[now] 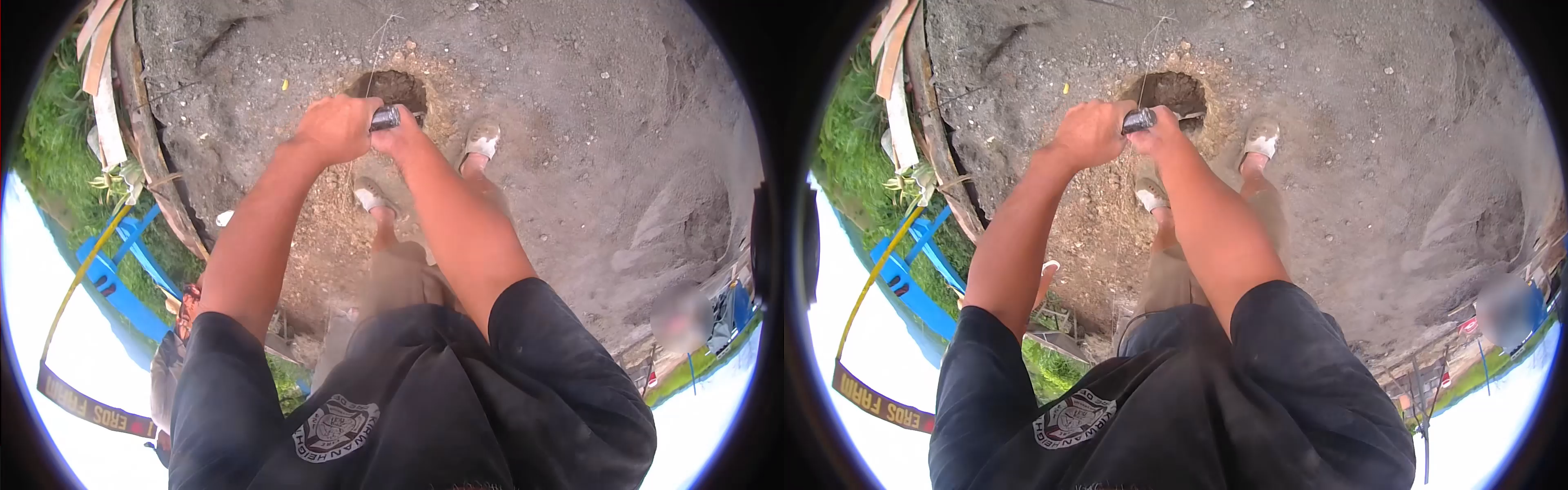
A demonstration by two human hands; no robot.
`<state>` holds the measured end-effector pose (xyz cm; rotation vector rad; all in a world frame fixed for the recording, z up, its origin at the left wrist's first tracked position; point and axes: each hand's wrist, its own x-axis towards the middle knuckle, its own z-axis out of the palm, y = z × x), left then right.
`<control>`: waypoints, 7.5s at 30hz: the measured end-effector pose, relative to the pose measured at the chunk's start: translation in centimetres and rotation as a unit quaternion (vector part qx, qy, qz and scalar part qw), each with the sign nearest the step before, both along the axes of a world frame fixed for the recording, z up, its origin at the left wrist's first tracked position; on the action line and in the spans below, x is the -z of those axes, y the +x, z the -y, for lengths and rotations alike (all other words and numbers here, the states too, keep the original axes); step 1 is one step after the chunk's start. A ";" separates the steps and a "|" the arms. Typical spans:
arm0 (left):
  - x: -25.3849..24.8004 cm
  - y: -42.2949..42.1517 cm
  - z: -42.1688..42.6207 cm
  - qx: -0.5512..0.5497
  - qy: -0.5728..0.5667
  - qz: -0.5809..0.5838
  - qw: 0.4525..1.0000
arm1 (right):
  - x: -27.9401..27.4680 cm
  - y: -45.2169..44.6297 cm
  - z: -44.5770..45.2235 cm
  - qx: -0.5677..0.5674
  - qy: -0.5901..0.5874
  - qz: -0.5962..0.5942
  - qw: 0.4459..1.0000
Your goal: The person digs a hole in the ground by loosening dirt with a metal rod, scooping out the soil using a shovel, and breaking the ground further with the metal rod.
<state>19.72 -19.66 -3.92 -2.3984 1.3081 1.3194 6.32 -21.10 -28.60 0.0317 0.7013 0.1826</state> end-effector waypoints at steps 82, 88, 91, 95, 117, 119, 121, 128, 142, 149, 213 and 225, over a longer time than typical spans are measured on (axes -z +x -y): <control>12.4 -18.2 -17.8 -0.043 -0.005 -0.172 0.984 | -5.1 -14.1 -10.1 -0.352 -0.422 -0.472 0.690; 11.5 -20.8 -19.3 -0.046 0.033 -0.204 0.977 | -6.6 -17.1 -12.1 -0.304 -0.388 -0.473 0.730; 12.9 -22.0 -19.5 -0.029 0.044 -0.199 0.979 | -7.1 -17.5 -12.3 -0.277 -0.398 -0.445 0.753; 13.5 -23.5 -19.8 -0.035 0.063 -0.205 0.976 | -5.5 -19.8 -13.1 -0.260 -0.365 -0.438 0.779; 11.1 -28.9 -22.8 -0.575 -0.256 0.071 0.774 | -6.7 -16.1 -11.4 -0.299 -0.363 -0.417 0.777; 14.4 -33.9 -22.3 -0.814 -0.258 0.049 0.518 | -6.1 -16.7 -12.0 -0.277 -0.379 -0.434 0.769; 14.9 -34.8 -21.8 -0.896 -0.302 -0.155 0.286 | -5.9 -17.0 -12.2 -0.276 -0.391 -0.426 0.767; 15.6 -30.2 -15.2 -0.948 -0.272 -0.162 -0.026 | -4.2 -17.2 -10.8 -0.346 -0.370 -0.398 0.765; 15.2 -25.9 -11.8 -0.947 -0.286 -0.115 -0.093 | 22.9 -6.5 -4.5 -0.457 -0.108 -0.283 0.836; 15.6 -27.7 -11.8 -0.945 -0.300 -0.104 -0.074 | 29.8 -3.1 -7.0 -0.487 0.013 -0.366 0.793; 4.2 -78.6 -14.5 -0.853 -0.171 -0.160 -0.466 | -2.3 -31.4 -19.3 -0.700 -0.422 -0.152 0.556; 0.2 -87.3 -17.3 -0.888 -0.090 -0.272 -0.359 | -6.7 -32.4 -17.8 -0.777 -0.332 -0.186 0.502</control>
